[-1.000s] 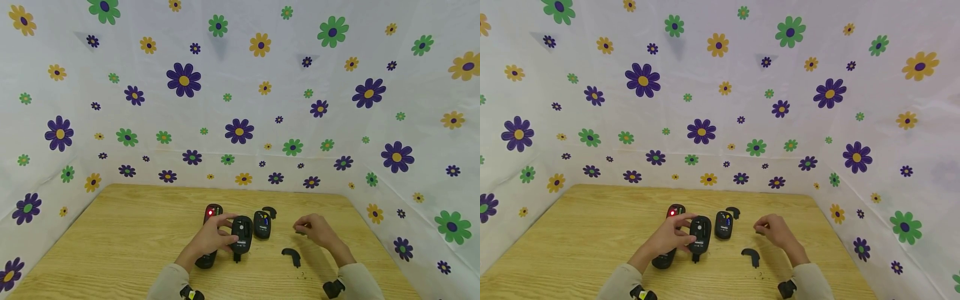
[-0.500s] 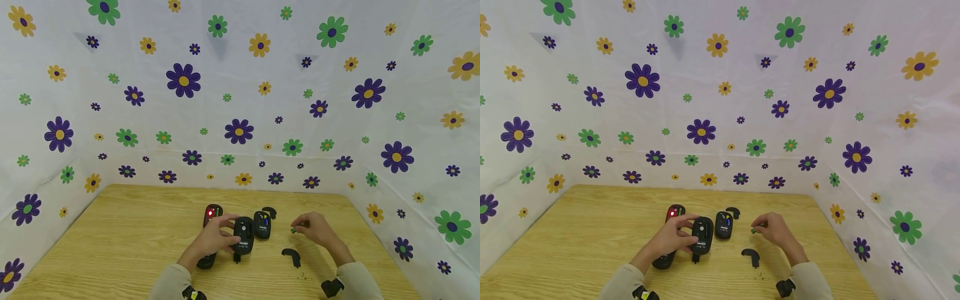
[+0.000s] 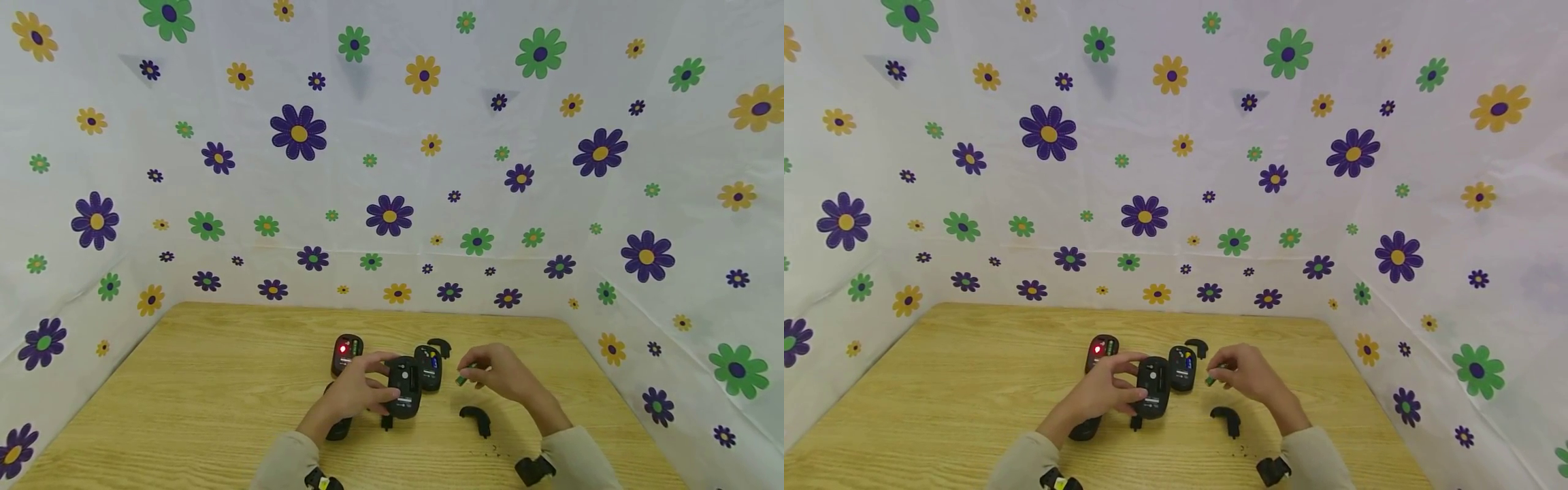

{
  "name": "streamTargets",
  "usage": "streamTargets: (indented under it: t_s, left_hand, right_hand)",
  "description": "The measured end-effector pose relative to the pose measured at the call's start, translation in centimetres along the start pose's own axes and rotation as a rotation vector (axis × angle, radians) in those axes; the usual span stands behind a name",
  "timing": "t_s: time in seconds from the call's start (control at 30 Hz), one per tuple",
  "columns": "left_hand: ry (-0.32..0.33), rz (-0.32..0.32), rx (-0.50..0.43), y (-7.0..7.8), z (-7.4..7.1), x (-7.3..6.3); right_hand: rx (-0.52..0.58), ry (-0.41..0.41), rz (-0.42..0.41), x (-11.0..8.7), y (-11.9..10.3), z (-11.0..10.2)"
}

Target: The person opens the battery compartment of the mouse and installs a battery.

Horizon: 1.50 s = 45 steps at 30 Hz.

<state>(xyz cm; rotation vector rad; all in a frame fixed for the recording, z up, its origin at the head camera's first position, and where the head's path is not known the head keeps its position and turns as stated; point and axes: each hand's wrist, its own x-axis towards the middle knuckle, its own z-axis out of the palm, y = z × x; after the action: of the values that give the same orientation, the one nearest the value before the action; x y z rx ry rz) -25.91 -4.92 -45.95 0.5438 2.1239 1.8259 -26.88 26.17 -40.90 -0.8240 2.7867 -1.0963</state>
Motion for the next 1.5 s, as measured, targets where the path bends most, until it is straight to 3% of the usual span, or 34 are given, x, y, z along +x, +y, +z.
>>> streamTargets:
  t_s: [0.23,0.47,1.23,1.5]
  left_hand:
    - [-0.015,-0.011,-0.013,0.1,0.4,0.1]
    - [-0.019,-0.033,-0.025,0.3,0.9,0.3]
    - [-0.032,0.000,0.008,0.5,2.1,0.9]
    - [-0.031,-0.007,-0.013,0.7,2.3,0.9]
  right_hand:
    - [0.055,0.062,0.045,0.6,-1.2,0.7]
    - [0.011,0.127,0.043,1.2,-2.0,1.3]
    - [0.025,0.084,-0.036,2.5,-4.2,2.9]
    - [-0.052,0.139,-0.076,2.7,-4.0,3.6]
